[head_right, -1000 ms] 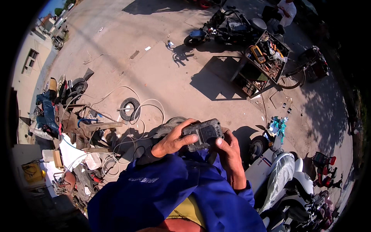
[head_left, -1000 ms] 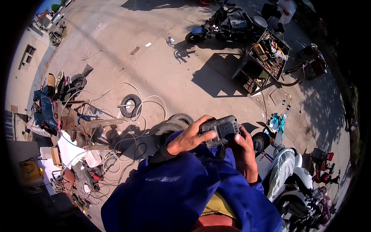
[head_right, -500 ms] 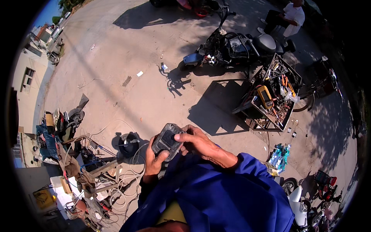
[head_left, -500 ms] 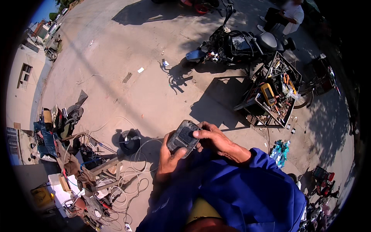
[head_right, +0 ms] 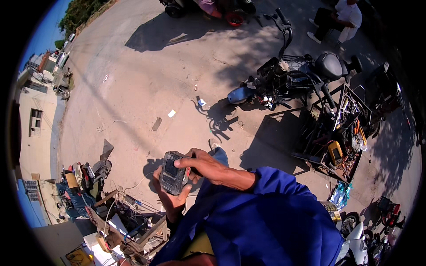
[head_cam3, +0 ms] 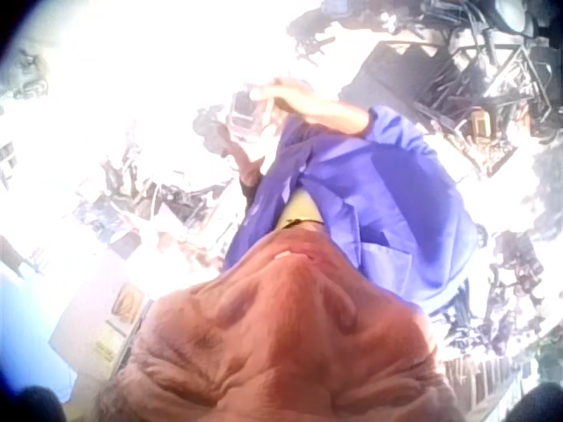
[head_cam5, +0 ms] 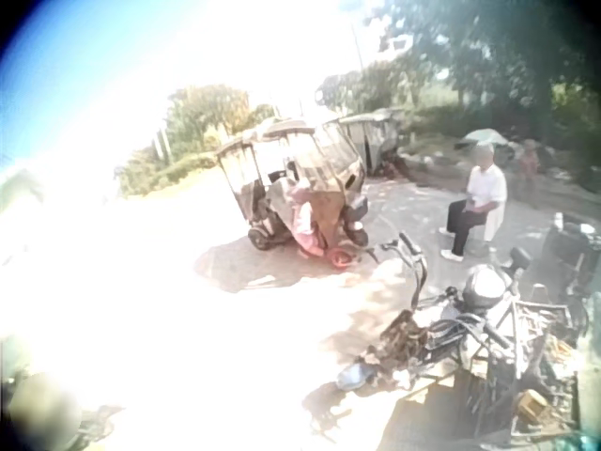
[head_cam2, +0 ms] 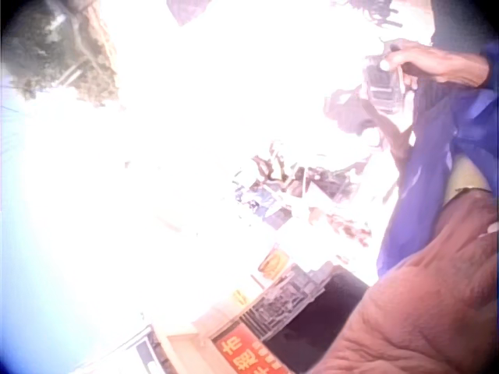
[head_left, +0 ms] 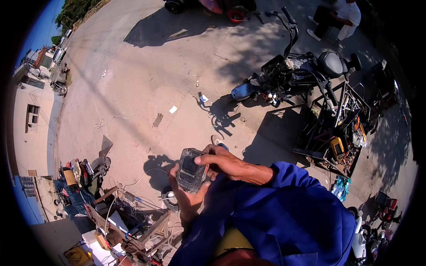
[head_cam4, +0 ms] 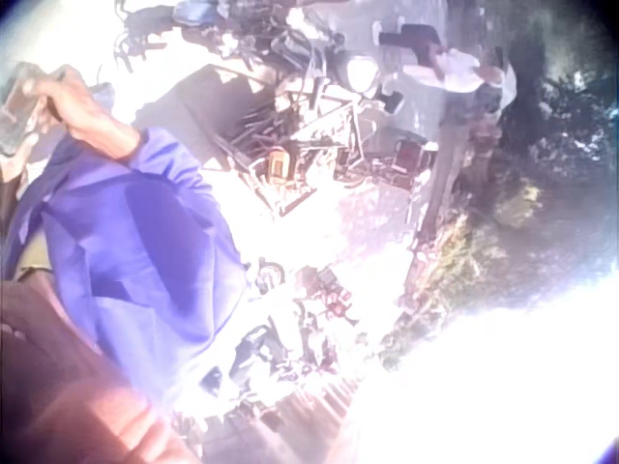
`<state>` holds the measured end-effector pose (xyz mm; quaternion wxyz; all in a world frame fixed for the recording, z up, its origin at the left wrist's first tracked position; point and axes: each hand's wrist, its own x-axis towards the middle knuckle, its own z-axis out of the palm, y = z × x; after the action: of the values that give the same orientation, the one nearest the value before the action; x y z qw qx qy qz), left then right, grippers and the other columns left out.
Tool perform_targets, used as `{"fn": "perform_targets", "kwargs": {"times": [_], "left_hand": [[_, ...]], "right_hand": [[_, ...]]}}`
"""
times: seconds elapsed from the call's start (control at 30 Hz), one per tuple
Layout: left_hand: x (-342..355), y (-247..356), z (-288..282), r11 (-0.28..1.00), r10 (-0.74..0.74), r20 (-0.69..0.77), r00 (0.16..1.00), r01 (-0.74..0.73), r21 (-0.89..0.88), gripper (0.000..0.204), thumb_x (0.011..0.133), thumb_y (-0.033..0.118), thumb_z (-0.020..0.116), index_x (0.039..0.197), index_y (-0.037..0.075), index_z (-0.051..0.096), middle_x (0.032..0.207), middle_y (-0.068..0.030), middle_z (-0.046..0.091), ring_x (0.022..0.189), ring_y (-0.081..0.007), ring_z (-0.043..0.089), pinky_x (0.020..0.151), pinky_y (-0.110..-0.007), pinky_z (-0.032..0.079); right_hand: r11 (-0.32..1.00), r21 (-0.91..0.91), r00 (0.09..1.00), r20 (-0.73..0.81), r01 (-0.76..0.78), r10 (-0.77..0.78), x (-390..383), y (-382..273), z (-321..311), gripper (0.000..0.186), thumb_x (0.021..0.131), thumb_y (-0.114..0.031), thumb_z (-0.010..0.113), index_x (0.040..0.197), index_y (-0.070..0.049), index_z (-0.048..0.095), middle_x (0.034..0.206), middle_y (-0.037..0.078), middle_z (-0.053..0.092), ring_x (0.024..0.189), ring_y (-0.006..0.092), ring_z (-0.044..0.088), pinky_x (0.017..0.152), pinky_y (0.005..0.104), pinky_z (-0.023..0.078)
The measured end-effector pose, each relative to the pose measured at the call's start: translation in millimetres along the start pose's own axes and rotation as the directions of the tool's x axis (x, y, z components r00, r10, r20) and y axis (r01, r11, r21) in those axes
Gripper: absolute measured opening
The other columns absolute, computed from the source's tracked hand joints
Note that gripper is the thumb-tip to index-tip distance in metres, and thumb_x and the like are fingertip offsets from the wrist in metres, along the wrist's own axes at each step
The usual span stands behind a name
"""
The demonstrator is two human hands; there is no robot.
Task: The person retrieves a battery and attaches it to a cordless impact wrench, then uses the tool to remove bolts from a scooter's front wheel. They use a hammer to loosen the wheel, remove it from the axle, and place it on the ground. The person then uses a hammer to tap the wheel hub and removes the axle nut by hand.
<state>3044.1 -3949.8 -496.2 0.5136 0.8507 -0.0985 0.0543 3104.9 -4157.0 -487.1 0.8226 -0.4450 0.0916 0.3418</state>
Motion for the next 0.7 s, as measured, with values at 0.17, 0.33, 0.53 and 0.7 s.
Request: {"fn": "perform_targets", "kwargs": {"times": [0.17,0.33,0.53,0.7], "left_hand": [[164.2,-19.1,-24.9,0.994,0.028,-0.01,1.0,-0.029,-0.107,0.088,0.077,0.02,0.093,0.145,-0.006,0.044,0.132,-0.0246,0.058,0.119,-0.0359,0.063,0.104,-0.049,0.051],[316.6,-7.8,-34.1,0.981,0.039,0.346,0.937,-0.101,0.164,0.084,0.07,0.023,0.094,0.14,-0.002,0.053,0.122,-0.0209,0.063,0.112,-0.0385,0.067,0.096,-0.048,0.055],[460.2,-10.9,22.4,0.896,0.146,0.569,0.81,-0.352,0.271,0.079,0.075,0.022,0.092,0.141,0.001,0.055,0.117,-0.02,0.065,0.101,-0.0376,0.071,0.086,-0.046,0.058],[593.1,-12.6,90.1,0.848,0.222,0.68,0.699,-0.483,0.219,0.077,0.077,0.025,0.091,0.142,0.002,0.057,0.115,-0.018,0.065,0.099,-0.0356,0.072,0.083,-0.044,0.059]], "right_hand": [[0.994,0.07,0.993,-0.087,0.081,-0.075,85.6,-105.3,10.5,0.067,0.089,-0.049,0.084,0.113,0.007,0.055,0.09,0.013,0.061,0.068,0.0171,0.064,0.058,0.0302,0.053],[0.945,0.292,0.987,-0.108,0.146,-0.119,159.7,-158.1,-28.1,0.055,0.098,-0.051,0.071,0.107,0.003,0.065,0.081,0.005,0.064,0.064,0.0116,0.06,0.055,0.0286,0.049],[0.882,0.439,0.966,-0.249,0.173,-0.066,226.5,-218.1,-95.0,0.048,0.1,-0.053,0.066,0.095,-0.006,0.07,0.075,0.001,0.062,0.06,0.0099,0.057,0.052,0.0267,0.044],[0.846,0.447,0.937,-0.314,0.291,-0.156,286.8,-289.2,-173.3,0.051,0.101,-0.055,0.064,0.096,-0.004,0.07,0.074,0.002,0.061,0.059,0.0112,0.055,0.051,0.0276,0.044]]}}
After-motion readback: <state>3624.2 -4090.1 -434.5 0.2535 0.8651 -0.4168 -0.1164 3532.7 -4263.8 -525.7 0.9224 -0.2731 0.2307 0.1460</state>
